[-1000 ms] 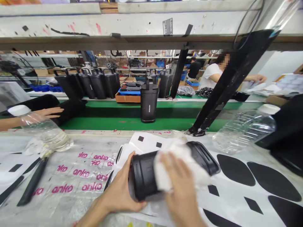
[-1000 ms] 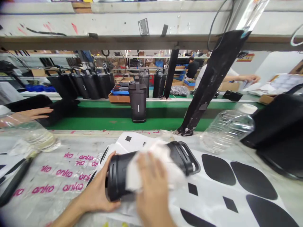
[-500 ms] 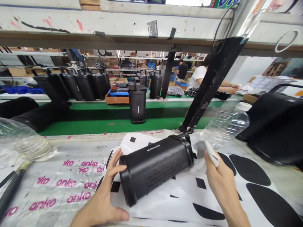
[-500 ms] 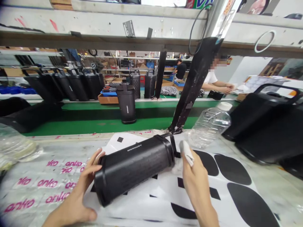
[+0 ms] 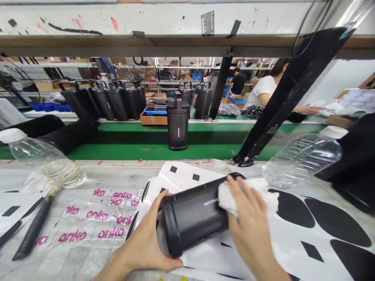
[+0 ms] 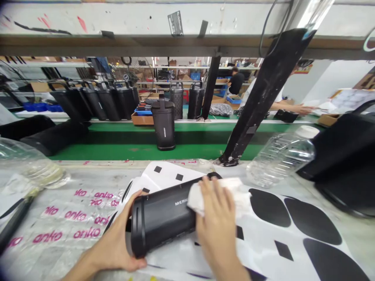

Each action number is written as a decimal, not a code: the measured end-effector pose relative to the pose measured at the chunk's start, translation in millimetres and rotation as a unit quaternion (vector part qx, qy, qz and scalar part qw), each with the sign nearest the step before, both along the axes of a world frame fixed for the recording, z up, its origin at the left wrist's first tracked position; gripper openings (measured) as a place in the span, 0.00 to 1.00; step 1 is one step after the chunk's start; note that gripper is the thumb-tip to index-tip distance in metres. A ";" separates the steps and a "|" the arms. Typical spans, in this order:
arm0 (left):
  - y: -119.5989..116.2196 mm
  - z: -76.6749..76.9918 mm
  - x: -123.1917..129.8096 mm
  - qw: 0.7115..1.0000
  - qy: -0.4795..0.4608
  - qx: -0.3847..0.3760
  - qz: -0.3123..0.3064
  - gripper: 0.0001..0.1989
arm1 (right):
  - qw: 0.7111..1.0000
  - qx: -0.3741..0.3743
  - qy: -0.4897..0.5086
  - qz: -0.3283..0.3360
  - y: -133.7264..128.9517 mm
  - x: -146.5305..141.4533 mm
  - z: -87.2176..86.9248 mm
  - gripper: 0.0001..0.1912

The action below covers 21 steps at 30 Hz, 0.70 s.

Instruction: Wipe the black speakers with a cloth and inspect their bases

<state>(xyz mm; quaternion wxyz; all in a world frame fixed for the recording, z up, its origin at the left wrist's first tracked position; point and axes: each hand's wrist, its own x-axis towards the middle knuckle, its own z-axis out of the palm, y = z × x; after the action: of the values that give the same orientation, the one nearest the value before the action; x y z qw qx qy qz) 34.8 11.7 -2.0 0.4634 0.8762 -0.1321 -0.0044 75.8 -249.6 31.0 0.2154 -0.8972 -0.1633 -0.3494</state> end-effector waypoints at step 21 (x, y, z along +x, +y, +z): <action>-0.7 -9.1 -2.4 0.990 -0.135 -0.005 -0.034 0.60 | 0.877 0.370 0.196 -0.237 -73.4 11.7 35.0 0.25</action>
<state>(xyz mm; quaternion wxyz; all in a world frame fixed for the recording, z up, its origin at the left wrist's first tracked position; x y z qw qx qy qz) 32.5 11.0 -11.1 0.4451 0.8616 -0.2231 0.0994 87.5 -323.1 66.0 0.4695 -0.8142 0.2413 -0.2417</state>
